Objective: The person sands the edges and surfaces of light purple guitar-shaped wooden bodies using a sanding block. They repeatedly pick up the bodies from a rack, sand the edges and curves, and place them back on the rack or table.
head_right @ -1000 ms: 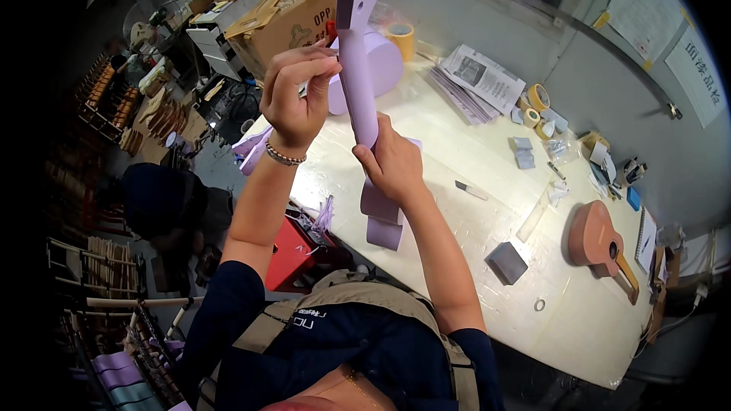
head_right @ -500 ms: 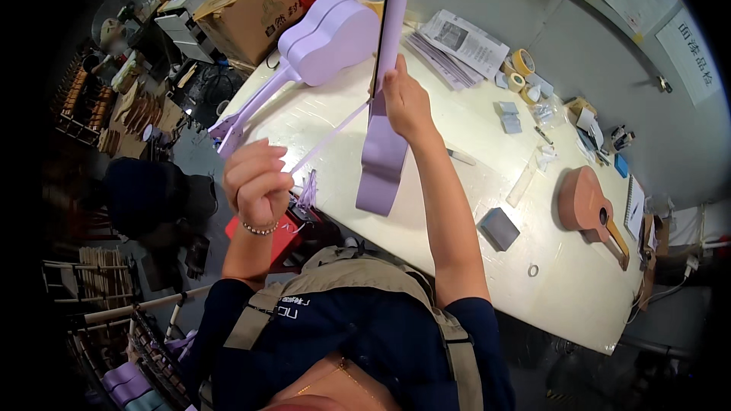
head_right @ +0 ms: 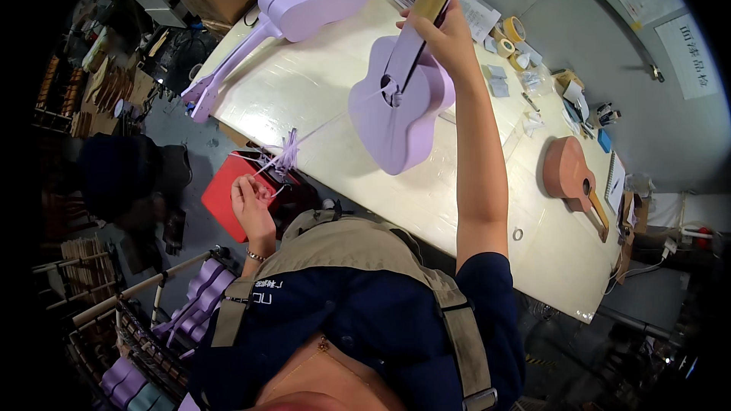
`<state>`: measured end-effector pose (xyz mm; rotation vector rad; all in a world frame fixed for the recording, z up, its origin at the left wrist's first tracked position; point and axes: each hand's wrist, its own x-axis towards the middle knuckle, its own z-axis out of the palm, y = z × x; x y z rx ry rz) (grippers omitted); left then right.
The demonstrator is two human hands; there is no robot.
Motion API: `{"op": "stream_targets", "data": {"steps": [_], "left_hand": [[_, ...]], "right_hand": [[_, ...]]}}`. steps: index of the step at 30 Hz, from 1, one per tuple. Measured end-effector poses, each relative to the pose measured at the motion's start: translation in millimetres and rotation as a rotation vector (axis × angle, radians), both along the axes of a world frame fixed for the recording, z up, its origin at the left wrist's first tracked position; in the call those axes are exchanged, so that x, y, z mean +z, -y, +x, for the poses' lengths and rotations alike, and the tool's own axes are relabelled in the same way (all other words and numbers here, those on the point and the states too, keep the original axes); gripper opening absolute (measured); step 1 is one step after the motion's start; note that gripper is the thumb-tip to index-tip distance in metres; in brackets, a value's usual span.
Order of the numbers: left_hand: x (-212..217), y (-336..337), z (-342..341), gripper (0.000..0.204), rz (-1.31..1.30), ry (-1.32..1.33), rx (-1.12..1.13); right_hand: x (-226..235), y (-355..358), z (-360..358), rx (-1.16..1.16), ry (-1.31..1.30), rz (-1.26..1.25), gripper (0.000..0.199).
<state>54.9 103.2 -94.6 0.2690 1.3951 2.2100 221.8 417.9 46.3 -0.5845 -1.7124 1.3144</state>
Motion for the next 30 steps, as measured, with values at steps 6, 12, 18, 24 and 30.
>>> {"op": "stream_targets", "data": {"steps": [6, 12, 18, 24, 30], "left_hand": [[-5.0, -20.9, -61.1, 0.013, -0.042, -0.092, 0.234], [73.5, 0.4, -189.1, 0.014, 0.289, -0.298, 0.364], [171.3, 130.4, -350.3, 0.015, 0.254, -0.529, 0.673], [179.7, 269.0, -406.8, 0.024, 0.26, -0.306, 1.067], [164.9, 237.3, -234.7, 0.019, -1.424, -1.531, 0.939]], "right_hand": [[-3.1, 0.0, 22.7, 0.045, -0.169, -0.055, 0.052], [-8.0, -9.4, 54.6, 0.246, -0.232, -0.094, 0.053], [-14.7, -10.9, 47.3, 0.509, -0.219, -0.083, 0.055], [-9.1, -1.3, 35.1, 0.533, -0.18, -0.092, 0.062], [-27.7, -1.5, 52.9, 0.172, -0.104, 0.11, 0.085]]}}
